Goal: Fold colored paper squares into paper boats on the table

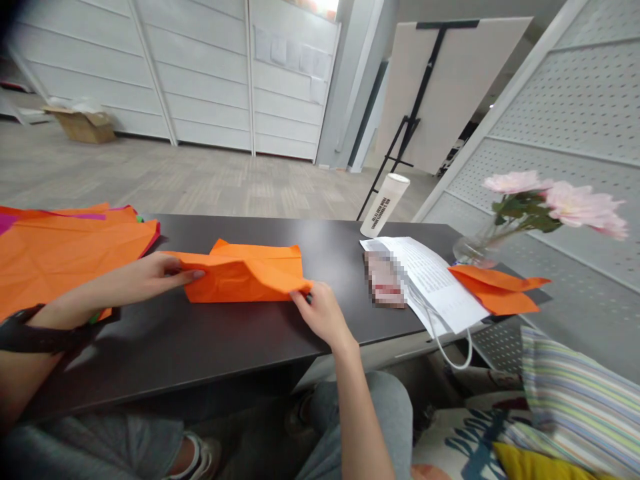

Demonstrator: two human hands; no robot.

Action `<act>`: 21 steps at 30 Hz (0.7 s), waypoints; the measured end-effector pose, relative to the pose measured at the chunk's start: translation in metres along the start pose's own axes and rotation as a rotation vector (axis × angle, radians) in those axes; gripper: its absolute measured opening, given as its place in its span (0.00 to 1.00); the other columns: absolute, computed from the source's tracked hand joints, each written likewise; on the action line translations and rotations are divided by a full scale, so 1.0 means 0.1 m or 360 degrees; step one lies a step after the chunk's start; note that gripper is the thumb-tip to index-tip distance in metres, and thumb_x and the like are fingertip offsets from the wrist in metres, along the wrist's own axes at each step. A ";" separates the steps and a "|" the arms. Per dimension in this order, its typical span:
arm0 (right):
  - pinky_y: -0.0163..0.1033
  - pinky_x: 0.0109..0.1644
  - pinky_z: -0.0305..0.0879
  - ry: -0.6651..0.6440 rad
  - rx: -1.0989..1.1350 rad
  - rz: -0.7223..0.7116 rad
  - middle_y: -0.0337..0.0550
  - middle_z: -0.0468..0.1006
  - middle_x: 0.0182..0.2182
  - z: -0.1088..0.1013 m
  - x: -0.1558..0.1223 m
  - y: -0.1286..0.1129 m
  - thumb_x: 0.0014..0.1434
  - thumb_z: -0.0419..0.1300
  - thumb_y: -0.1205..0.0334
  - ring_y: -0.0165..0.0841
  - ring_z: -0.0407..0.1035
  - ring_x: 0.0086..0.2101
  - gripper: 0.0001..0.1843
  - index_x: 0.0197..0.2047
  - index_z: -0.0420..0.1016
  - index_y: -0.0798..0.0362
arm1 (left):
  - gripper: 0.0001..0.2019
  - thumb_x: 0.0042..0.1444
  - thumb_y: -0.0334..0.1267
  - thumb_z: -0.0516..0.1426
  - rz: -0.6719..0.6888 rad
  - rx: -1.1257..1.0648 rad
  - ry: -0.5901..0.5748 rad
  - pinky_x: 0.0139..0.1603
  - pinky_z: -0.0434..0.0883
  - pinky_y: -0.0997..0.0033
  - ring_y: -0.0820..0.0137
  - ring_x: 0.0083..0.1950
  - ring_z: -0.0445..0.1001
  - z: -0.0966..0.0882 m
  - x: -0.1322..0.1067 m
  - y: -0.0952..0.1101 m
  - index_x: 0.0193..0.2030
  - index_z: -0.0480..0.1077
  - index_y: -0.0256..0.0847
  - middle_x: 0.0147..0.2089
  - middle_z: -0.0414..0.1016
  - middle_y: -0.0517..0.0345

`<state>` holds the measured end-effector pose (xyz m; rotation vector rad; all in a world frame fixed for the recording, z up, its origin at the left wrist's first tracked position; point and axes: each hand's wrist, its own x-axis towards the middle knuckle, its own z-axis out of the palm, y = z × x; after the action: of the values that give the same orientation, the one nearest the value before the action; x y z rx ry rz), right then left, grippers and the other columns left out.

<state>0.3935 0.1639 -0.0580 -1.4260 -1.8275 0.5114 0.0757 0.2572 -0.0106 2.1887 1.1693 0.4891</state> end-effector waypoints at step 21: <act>0.50 0.51 0.69 0.0194 -0.0522 0.0010 0.50 0.69 0.43 0.09 0.04 0.06 0.62 0.59 0.67 0.41 0.68 0.44 0.09 0.43 0.79 0.50 | 0.27 0.66 0.54 0.47 0.0551 0.0856 -0.0027 0.68 0.58 0.50 0.51 0.69 0.60 0.47 0.06 -0.06 0.67 0.62 0.44 0.71 0.58 0.43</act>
<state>0.3901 0.1705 -0.0674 -1.6398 -1.8684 0.1254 0.1016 0.2494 -0.0495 2.8781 0.9934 0.3150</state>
